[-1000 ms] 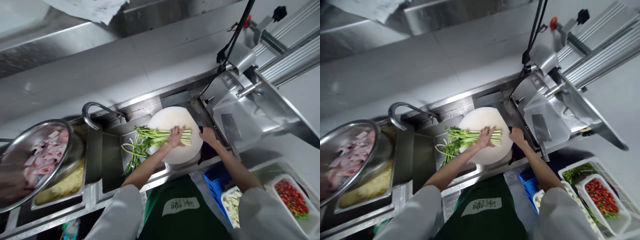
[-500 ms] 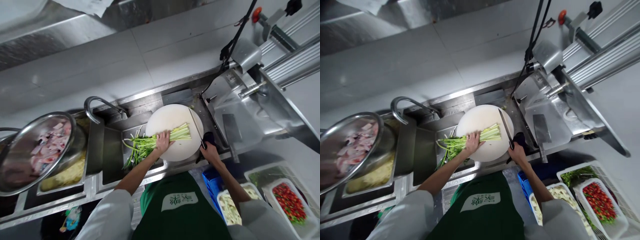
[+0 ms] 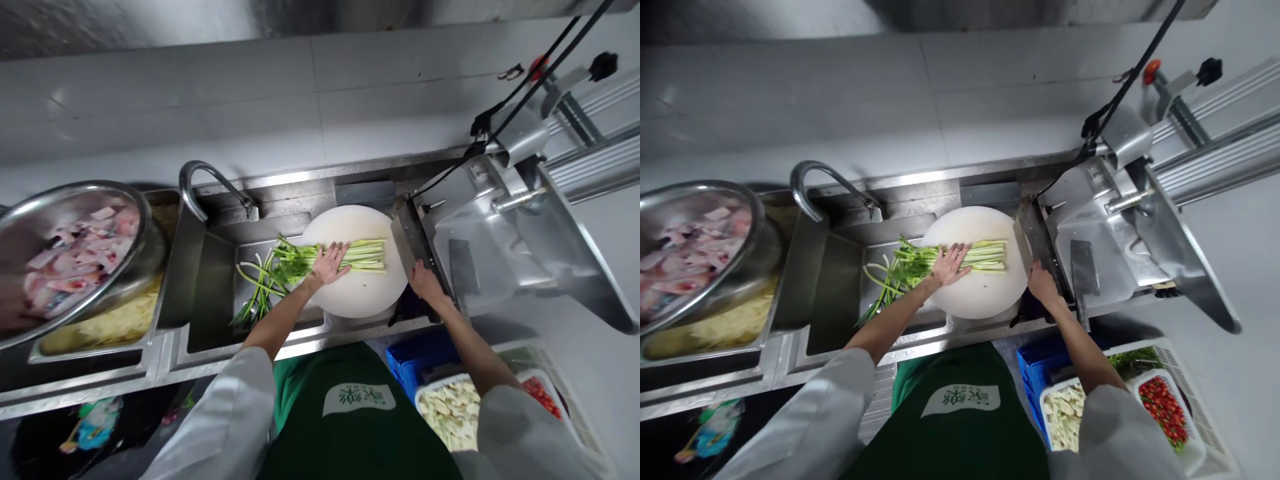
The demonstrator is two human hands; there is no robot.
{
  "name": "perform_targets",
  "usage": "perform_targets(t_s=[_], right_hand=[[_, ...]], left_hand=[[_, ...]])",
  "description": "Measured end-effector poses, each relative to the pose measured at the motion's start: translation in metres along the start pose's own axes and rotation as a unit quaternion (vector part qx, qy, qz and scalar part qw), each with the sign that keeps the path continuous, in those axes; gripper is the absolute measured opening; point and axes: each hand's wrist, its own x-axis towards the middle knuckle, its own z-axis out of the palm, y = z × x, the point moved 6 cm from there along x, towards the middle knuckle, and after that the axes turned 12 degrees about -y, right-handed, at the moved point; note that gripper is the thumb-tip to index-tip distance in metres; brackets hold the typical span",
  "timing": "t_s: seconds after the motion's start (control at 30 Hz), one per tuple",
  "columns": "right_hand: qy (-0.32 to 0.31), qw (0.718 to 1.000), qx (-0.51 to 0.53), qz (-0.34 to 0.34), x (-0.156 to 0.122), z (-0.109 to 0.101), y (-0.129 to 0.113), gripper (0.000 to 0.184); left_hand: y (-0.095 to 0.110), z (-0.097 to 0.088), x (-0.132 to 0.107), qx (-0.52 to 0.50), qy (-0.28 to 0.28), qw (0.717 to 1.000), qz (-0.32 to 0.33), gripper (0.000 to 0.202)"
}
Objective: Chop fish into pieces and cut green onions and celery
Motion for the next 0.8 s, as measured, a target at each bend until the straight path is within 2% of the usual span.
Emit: perform_targets(t_s=[0.07, 0.13, 0.2, 0.3, 0.4, 0.57, 0.63, 0.73, 0.8], right_hand=[[-0.006, 1.000, 0.011, 0.005, -0.004, -0.005, 0.002, 0.037], [-0.009, 1.000, 0.019, 0.013, -0.009, -0.009, 0.005, 0.038], [-0.016, 0.999, 0.021, 0.023, -0.013, -0.013, 0.006, 0.039], [-0.039, 0.999, 0.022, 0.018, -0.012, -0.016, 0.008, 0.040], [-0.035, 0.999, -0.026, 0.002, -0.006, -0.024, 0.015, 0.038], [0.004, 0.986, -0.166, -0.024, 0.003, -0.049, 0.033, 0.035], [0.018, 0.978, -0.202, -0.051, 0.004, -0.059, 0.036, 0.037], [0.037, 0.966, -0.234, -0.101, 0.000, -0.068, 0.034, 0.037], [0.039, 0.959, -0.247, -0.132, -0.007, -0.069, 0.031, 0.035]], left_hand=[[-0.006, -0.006, 0.011, 0.003, -0.014, 0.998, 0.055, 0.075], [-0.003, -0.008, 0.012, 0.009, -0.018, 0.995, 0.098, 0.068], [0.007, -0.006, 0.005, 0.004, 0.004, 0.995, 0.100, 0.057], [0.024, 0.002, -0.012, -0.031, 0.074, 0.997, 0.015, 0.047], [0.034, 0.011, -0.025, -0.079, 0.138, 0.984, -0.085, 0.039], [0.024, 0.007, -0.037, -0.147, 0.232, 0.940, -0.203, 0.032], [0.024, 0.006, -0.041, -0.165, 0.242, 0.933, -0.208, 0.033], [0.042, 0.011, -0.042, -0.184, 0.200, 0.950, -0.156, 0.034], [0.053, 0.016, -0.043, -0.189, 0.176, 0.953, -0.155, 0.033]])
